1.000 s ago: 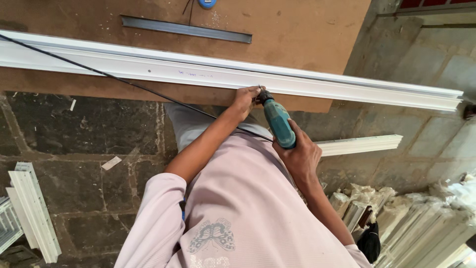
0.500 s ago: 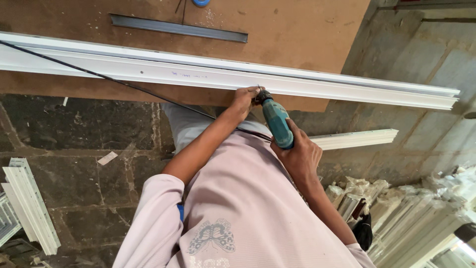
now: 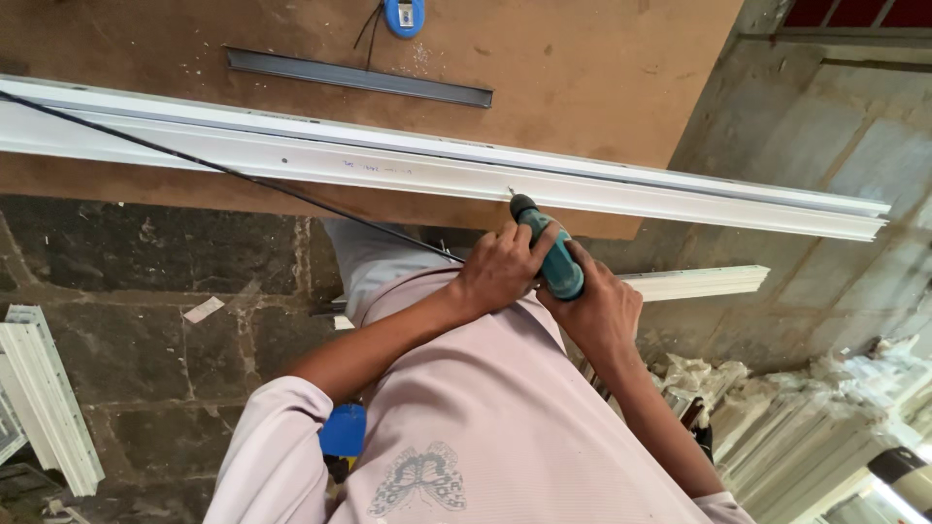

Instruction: The person cuts a grey metal profile strip with pliers, then measures a long white window frame profile with a tape measure and marks it. The person then uses a power drill to drive screws along the white profile on the workbench, holding the strip steady with the other hand.

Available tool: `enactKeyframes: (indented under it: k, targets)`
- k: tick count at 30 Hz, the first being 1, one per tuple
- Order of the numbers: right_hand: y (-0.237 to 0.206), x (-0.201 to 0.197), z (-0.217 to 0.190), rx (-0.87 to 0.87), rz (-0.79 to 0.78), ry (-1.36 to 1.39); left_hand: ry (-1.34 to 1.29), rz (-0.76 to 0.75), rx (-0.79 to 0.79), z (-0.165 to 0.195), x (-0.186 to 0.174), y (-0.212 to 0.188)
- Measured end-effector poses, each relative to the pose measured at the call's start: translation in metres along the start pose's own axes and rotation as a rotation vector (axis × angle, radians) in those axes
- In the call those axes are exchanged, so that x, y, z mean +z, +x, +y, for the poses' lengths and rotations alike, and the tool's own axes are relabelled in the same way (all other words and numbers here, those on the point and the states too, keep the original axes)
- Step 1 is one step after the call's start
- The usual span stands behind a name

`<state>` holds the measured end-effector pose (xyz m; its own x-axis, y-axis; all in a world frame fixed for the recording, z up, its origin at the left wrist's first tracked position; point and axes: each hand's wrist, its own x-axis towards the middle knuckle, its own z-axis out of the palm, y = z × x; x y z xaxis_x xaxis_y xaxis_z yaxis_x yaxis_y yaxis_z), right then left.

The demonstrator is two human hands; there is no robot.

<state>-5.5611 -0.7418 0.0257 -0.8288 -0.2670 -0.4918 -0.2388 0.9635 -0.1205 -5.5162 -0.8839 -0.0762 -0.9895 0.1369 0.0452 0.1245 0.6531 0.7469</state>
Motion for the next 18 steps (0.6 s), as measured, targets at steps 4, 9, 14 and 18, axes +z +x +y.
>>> enactKeyframes:
  k: [4, 9, 14, 18]
  targets:
    - [0.005, -0.001, 0.0, -0.004, -0.017, -0.02, 0.021, 0.009, 0.007, -0.008, 0.015, -0.004]
    - [0.01, -0.006, -0.002, -0.026, 0.006, -0.008, -0.036, 0.059, 0.032, -0.014, 0.026, -0.005]
    - [0.012, -0.008, -0.008, -0.021, -0.017, -0.048, 0.057, 0.063, 0.012, -0.015, 0.024, -0.005]
    - [0.013, -0.008, -0.011, -0.048, -0.018, -0.072, 0.0, 0.099, 0.003, -0.014, 0.022, -0.008]
